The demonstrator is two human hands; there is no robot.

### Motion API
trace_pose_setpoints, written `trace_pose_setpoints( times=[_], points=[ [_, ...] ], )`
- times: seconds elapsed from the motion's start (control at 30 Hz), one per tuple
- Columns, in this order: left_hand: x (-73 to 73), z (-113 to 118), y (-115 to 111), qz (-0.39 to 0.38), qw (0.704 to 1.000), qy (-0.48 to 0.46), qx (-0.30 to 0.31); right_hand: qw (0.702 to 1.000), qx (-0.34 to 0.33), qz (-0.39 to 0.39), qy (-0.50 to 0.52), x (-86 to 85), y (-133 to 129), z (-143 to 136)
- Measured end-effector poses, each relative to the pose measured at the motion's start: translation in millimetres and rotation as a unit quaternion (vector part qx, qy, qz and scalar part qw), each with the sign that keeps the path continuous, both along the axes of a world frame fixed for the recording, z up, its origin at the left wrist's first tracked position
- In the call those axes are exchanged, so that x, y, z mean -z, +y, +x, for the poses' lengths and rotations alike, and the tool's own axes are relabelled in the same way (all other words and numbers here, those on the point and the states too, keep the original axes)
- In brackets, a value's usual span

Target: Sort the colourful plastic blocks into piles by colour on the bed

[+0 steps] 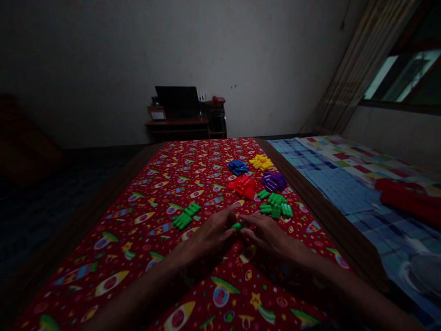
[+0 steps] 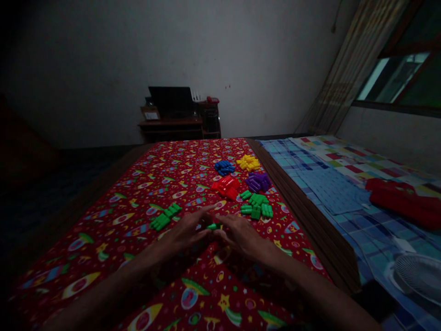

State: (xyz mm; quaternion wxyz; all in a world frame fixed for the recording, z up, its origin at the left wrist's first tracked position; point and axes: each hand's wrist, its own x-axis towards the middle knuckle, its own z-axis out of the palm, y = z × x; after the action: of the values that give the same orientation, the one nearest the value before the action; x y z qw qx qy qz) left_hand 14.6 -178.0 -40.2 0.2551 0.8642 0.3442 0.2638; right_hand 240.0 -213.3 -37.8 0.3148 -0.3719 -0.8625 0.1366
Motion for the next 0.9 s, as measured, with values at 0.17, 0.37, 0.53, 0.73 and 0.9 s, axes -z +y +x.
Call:
trace_pose_setpoints(
  times=[0.17,0.37,0.53,0.73,0.9],
  points=[
    [-1.1,2.7,-16.0,-0.023,1.0,0.01,-0.007,0.996,0.0,0.001,-0.087,7.7,7.7,2.0],
    [-6.7,-41.8,10.0,0.074,0.992,0.033,-0.096,0.976,0.116,0.102,-0.154,-12.1,44.5,46.0],
    [5.8,-85.6,24.6,0.126,0.975,0.075,-0.17,0.966,0.107,0.109,-0.207,-0.3,50.0,69.9],
    [28.6,-108.5,25.8,0.125,0.97,0.111,-0.175,0.975,0.129,0.09,-0.156,-17.4,59.1,75.9],
    [39.5,-108.2,28.1,0.155,0.963,0.112,-0.191,0.943,0.138,0.008,-0.304,-41.8,97.5,59.8]
  ],
)
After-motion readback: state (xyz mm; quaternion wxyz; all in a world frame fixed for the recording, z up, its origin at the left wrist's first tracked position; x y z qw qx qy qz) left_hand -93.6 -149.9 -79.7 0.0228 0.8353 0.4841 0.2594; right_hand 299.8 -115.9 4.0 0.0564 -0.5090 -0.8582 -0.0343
